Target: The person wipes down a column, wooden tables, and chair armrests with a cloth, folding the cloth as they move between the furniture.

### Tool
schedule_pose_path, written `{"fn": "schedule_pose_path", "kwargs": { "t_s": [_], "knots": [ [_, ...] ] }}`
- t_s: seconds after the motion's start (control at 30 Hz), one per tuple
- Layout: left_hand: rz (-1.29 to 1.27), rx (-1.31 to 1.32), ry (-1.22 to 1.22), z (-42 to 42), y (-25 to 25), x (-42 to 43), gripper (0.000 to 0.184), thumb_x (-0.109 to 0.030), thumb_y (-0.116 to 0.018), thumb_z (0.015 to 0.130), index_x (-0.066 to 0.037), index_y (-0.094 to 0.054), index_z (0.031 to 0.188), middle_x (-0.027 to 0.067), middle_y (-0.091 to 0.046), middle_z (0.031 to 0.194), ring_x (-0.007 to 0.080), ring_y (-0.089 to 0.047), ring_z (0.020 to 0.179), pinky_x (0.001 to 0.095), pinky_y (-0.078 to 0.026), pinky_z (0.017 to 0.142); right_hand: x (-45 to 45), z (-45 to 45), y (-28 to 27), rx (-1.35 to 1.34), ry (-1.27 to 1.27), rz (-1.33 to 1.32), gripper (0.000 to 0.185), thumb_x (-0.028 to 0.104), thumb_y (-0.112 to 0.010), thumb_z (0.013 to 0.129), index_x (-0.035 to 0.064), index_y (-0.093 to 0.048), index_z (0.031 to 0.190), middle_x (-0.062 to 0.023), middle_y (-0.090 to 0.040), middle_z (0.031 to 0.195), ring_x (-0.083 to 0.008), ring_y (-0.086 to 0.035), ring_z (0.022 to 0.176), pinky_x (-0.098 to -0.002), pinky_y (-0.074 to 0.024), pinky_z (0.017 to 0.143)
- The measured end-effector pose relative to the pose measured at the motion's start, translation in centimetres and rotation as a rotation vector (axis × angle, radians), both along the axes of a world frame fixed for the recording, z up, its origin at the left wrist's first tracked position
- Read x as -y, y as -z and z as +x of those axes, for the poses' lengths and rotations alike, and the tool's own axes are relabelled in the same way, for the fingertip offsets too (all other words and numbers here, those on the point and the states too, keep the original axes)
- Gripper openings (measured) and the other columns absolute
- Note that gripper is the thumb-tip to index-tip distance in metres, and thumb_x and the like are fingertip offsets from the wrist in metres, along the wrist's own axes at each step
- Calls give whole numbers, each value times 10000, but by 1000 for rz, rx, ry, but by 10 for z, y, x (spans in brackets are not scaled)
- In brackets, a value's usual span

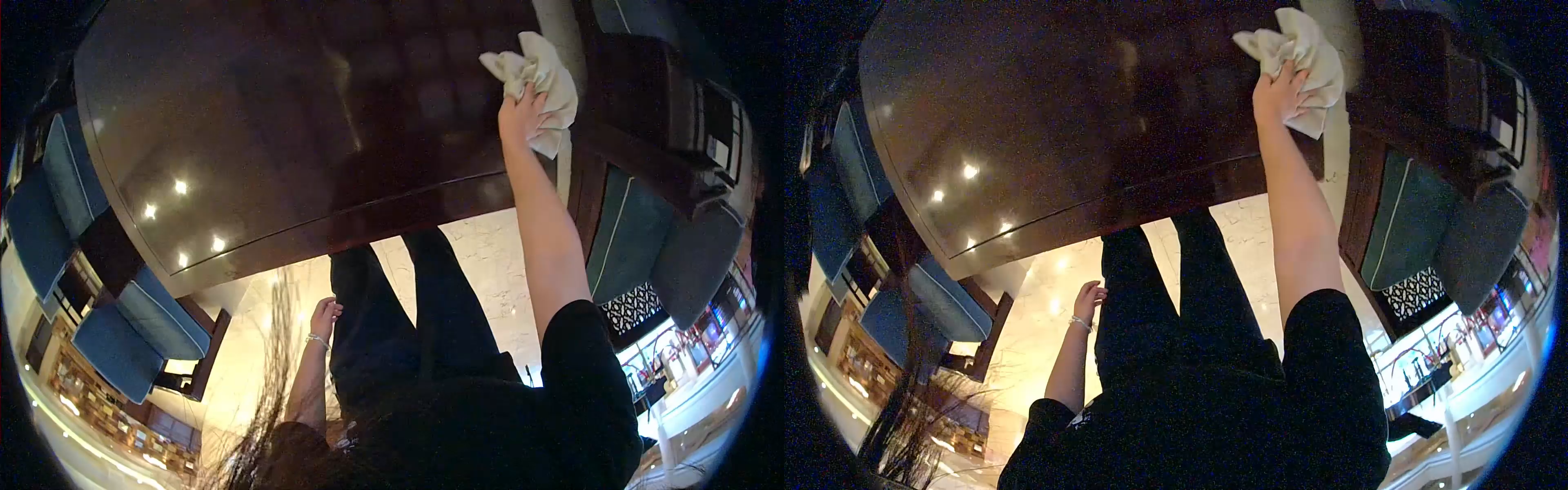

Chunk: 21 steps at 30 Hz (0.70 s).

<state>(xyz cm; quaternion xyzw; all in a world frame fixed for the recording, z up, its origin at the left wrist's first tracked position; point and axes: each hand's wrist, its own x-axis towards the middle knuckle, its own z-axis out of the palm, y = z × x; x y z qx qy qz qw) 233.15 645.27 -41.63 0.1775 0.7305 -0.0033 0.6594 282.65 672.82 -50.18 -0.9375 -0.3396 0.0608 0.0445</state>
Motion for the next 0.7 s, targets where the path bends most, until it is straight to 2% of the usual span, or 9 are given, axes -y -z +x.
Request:
{"fn": "schedule_pose_path", "kwargs": {
  "t_s": [0.1,0.17,0.23,0.3,0.37,0.47,0.57,0.67,0.7],
  "knots": [
    [16,-183,-104,-38,4,18,277,-257,-450,854,-61,-495,1044,72,-611,838,137,-562,731,259,-431,646,-64,-7,35,23,-133,314,550,357,-503,749,91,-432,1226,-180,-337,1297,-396,-328,1158,-514,-277,930],
    [-79,-271,-140,-53,7,25,269,-269,-454,855,-64,-499,1024,75,-610,838,142,-562,723,264,-427,638,-110,-60,-1,-293,-244,250,519,324,-508,742,76,-457,1195,-182,-383,1262,-381,-357,1141,-499,-293,924],
    [-105,-243,-118,-59,7,26,271,-275,-456,856,-65,-499,1021,76,-610,838,141,-563,720,265,-426,634,-120,-130,9,-142,-418,300,504,289,-527,718,90,-472,1177,-172,-382,1265,-390,-353,1139,-523,-298,912],
    [-73,-152,-97,-66,7,30,277,-284,-448,866,-65,-498,1028,80,-610,841,142,-565,722,268,-426,636,-93,-194,-4,-92,-715,248,543,292,-541,708,155,-425,1221,-129,-302,1326,-398,-283,1196,-589,-234,933],
    [-76,-117,-45,-59,2,17,272,-233,-419,872,-47,-488,1058,85,-609,857,139,-565,742,258,-435,638,-58,-238,-21,-123,-858,243,546,217,-559,659,142,-456,1190,-130,-380,1270,-407,-328,1155,-591,-276,897],
    [-94,-32,-119,-53,2,5,251,-190,-430,870,-33,-485,1058,69,-597,824,107,-531,691,225,-427,622,20,-267,-39,-335,-1068,147,529,190,-573,642,147,-476,1159,-113,-363,1280,-393,-317,1170,-588,-274,903],
    [-64,-34,-99,-57,-2,-9,246,-178,-441,857,-27,-494,1044,67,-598,809,104,-532,672,222,-427,618,89,-253,-39,-459,-1227,184,536,158,-595,614,185,-489,1139,-69,-362,1292,-349,-305,1200,-566,-289,907],
    [-19,-78,-32,-69,-2,-13,244,-170,-449,843,-26,-504,1032,70,-605,806,108,-548,686,226,-426,614,100,-209,-46,-448,-1239,-42,552,136,-609,590,241,-504,1122,5,-369,1302,-299,-293,1228,-547,-290,919],
    [24,-110,10,-75,0,-10,243,-166,-453,836,-28,-508,1027,72,-609,806,110,-557,697,229,-426,612,99,-194,-45,-403,-1229,-46,555,132,-609,584,239,-507,1119,4,-369,1305,-301,-282,1235,-552,-275,937]
  ]
}}
